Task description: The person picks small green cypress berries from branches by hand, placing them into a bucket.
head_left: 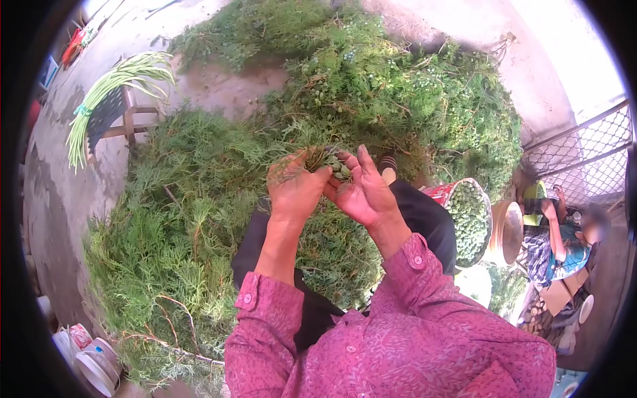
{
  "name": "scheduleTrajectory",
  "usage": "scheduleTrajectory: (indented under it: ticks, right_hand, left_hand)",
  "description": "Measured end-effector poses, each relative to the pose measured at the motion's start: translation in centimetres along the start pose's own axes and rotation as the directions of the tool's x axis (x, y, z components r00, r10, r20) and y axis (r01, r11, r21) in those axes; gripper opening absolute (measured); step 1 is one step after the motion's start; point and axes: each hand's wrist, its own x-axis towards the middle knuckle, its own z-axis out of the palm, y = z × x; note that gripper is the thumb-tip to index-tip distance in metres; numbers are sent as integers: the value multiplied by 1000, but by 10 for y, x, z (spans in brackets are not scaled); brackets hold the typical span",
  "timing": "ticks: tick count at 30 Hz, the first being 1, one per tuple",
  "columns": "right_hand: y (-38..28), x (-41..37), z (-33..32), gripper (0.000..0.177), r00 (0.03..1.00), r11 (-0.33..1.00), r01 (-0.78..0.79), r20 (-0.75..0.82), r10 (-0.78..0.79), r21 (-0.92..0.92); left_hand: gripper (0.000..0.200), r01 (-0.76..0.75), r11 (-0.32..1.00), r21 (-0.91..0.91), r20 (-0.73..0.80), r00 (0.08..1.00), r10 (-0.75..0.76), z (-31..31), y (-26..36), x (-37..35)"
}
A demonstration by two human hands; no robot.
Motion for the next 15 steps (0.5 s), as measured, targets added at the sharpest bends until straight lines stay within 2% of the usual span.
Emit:
scheduleTrajectory:
  ticks: [1,2,3,4,5,8,10,11,13,15]
  right_hand:
    - [-3,-1,1,38,1000,1000,-2,19,2,-29]
    - [-6,-2,1,33,999,998,-3,36,5,-57]
    - [-8,-2,-2,33,999,998,-3,36,5,-58]
    - [-11,-1,-5,28,999,983,31,42,-24,-179]
    - [-12,-1,-7,24,997,952,64,50,-51,-298]
    - [-15,-5,-3,20,993,907,114,40,-107,-406]
    - [-17,-3,-8,18,995,894,102,29,-99,-437]
    - [-19,-2,-9,17,996,879,88,17,-90,-468]
    - [-25,-2,-9,16,996,852,86,34,-80,-516]
    - [-27,-1,-8,16,997,822,83,48,-68,-563]
  left_hand:
    - [27,-44,996,82,-22,999,46,0,0,0]
    - [27,-44,996,81,-22,999,46,0,1,0]
    - [27,-82,976,201,4,997,82,-1,3,-1]
    - [28,-120,941,316,34,993,116,-2,6,-2]
    - [28,-121,941,316,33,993,116,1,6,-1]
    - [24,-127,965,228,47,992,119,4,9,0]
    - [18,34,996,-86,99,995,-25,0,18,-1]
    - [18,33,996,-85,100,995,-25,0,21,-2]
    - [13,117,962,-249,100,991,-94,0,27,-4]
    - [13,141,964,-224,105,987,-120,-1,28,-4]
